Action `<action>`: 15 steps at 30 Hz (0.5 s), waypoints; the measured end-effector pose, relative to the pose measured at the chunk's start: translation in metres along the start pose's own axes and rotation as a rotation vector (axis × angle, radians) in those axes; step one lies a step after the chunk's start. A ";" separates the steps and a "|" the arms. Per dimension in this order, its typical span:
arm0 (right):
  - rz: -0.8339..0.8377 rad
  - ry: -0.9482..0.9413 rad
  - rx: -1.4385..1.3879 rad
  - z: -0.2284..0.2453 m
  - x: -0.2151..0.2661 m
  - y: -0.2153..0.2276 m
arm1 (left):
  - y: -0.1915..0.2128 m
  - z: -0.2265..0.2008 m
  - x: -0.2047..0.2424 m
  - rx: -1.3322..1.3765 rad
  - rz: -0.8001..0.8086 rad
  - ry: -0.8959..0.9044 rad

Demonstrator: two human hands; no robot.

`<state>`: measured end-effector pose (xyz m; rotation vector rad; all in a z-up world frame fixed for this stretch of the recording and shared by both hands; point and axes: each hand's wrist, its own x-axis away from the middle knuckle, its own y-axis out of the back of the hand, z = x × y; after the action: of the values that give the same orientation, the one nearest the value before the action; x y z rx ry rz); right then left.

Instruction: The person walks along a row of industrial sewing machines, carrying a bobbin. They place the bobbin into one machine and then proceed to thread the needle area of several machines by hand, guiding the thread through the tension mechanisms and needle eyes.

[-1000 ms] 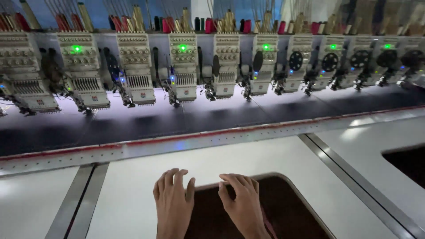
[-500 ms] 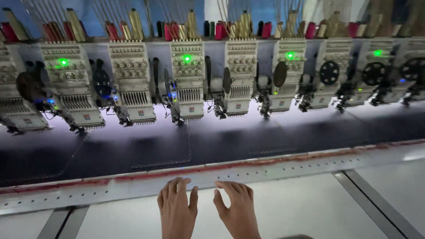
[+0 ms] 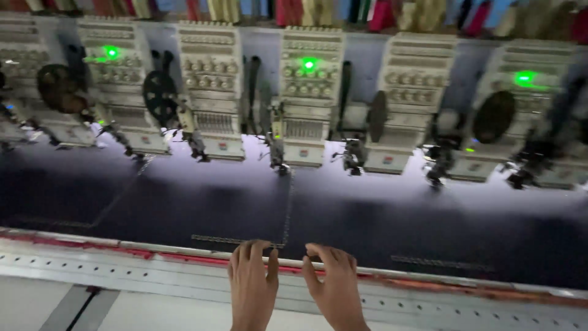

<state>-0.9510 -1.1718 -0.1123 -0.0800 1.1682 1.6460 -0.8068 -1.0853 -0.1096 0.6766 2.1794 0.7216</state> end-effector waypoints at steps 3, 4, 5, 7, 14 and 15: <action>0.070 -0.045 -0.026 -0.013 -0.041 -0.042 | -0.015 0.028 -0.050 0.055 0.060 0.159; 0.075 -0.040 -0.034 -0.014 -0.058 -0.056 | -0.023 0.039 -0.070 0.048 0.055 0.165; 0.060 -0.038 -0.043 -0.015 -0.075 -0.070 | -0.030 0.052 -0.091 0.058 0.010 0.135; 0.053 -0.048 -0.054 -0.010 -0.113 -0.094 | -0.046 0.074 -0.139 0.063 -0.022 0.110; -0.065 -0.053 -0.178 -0.014 -0.240 -0.195 | -0.145 0.151 -0.324 0.363 -0.009 -0.036; -0.047 -0.112 -0.141 -0.019 -0.256 -0.208 | -0.168 0.160 -0.349 0.419 -0.005 -0.041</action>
<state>-0.6901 -1.3742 -0.1102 -0.1031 0.9588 1.6682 -0.5169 -1.3850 -0.1493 0.8858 2.3133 0.2416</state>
